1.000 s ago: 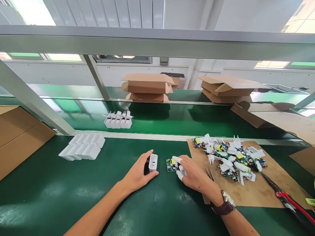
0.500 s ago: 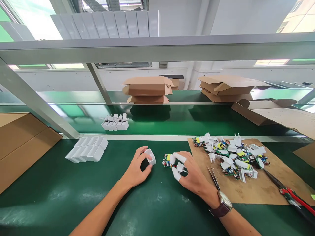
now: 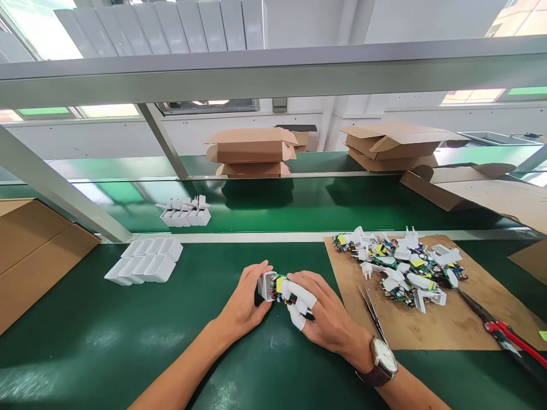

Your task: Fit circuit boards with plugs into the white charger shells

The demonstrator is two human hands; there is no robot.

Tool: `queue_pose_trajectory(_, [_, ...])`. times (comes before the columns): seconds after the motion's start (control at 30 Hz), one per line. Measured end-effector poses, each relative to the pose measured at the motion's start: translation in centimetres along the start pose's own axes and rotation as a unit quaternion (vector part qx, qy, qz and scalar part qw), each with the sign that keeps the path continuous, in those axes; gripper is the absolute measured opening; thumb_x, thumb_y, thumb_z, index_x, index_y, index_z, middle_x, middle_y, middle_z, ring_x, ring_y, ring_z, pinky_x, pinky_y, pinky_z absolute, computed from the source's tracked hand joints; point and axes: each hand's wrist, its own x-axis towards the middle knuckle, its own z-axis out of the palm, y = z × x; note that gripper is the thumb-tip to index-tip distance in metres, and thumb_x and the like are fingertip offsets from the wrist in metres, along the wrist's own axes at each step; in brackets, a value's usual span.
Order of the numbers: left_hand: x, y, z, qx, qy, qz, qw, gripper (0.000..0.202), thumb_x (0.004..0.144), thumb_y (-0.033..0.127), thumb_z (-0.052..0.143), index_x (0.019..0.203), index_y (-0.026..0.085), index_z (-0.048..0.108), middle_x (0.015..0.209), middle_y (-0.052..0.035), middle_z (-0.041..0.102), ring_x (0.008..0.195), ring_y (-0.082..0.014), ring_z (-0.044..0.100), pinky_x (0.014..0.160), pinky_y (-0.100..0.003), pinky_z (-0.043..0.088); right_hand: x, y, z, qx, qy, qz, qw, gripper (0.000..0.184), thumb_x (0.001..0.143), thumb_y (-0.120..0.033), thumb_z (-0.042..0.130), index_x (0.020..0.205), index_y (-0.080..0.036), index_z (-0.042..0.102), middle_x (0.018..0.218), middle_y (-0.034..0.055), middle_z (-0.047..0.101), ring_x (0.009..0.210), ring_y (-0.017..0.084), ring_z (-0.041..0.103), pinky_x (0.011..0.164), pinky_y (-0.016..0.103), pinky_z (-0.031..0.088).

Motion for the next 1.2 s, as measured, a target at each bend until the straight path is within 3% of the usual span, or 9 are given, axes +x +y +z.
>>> queue_pose_trajectory(0.27, [-0.39,-0.31,-0.04,-0.004,-0.035,-0.019,0.999,0.081,0.09,0.008,0.058,0.158,0.031,0.02,0.145,-0.0143,0.055,0.134,-0.0294,0.057,0.113,-0.052,0.049,-0.31,0.12,0.05,-0.025,-0.023,0.008,0.999,0.069,0.092,-0.005,0.055,0.155,-0.022,0.032,0.131,0.0154,0.066,0.123,0.03,0.062,0.095,0.053,0.062])
queue_pose_trajectory(0.67, [-0.6,-0.28,-0.06,0.001,-0.038,-0.017,0.999,0.07,0.093,0.01,0.057,0.154,0.029,0.029,0.147,-0.0146,0.054,0.138,-0.0301,0.054,0.113,-0.052,0.049,-0.34,0.15,0.1,-0.033,-0.029,0.012,0.999,0.069,0.091,-0.004,0.056,0.155,-0.018,0.033,0.13,0.0172,0.067,0.121,0.031,0.062,0.094,0.052,0.062])
queue_pose_trajectory(1.0, [-0.73,-0.14,-0.07,-0.01,-0.041,-0.033,0.999,0.074,0.093,0.012,0.06,0.156,0.031,0.027,0.146,-0.0131,0.056,0.135,-0.0285,0.057,0.114,-0.053,0.049,-0.46,0.13,0.19,-0.017,-0.041,0.026,0.999,0.072,0.089,-0.004,0.055,0.155,-0.021,0.031,0.133,0.0173,0.066,0.125,0.032,0.062,0.097,0.053,0.06])
queue_pose_trajectory(1.2, [-0.8,-0.22,-0.18,-0.005,-0.047,-0.044,0.998,0.067,0.093,0.016,0.061,0.153,0.029,0.033,0.147,-0.0129,0.057,0.138,-0.029,0.055,0.115,-0.054,0.049,-0.18,-0.08,-0.03,-0.014,-0.054,0.039,0.998,0.07,0.09,-0.005,0.055,0.154,-0.021,0.032,0.133,0.017,0.067,0.125,0.031,0.062,0.097,0.052,0.06])
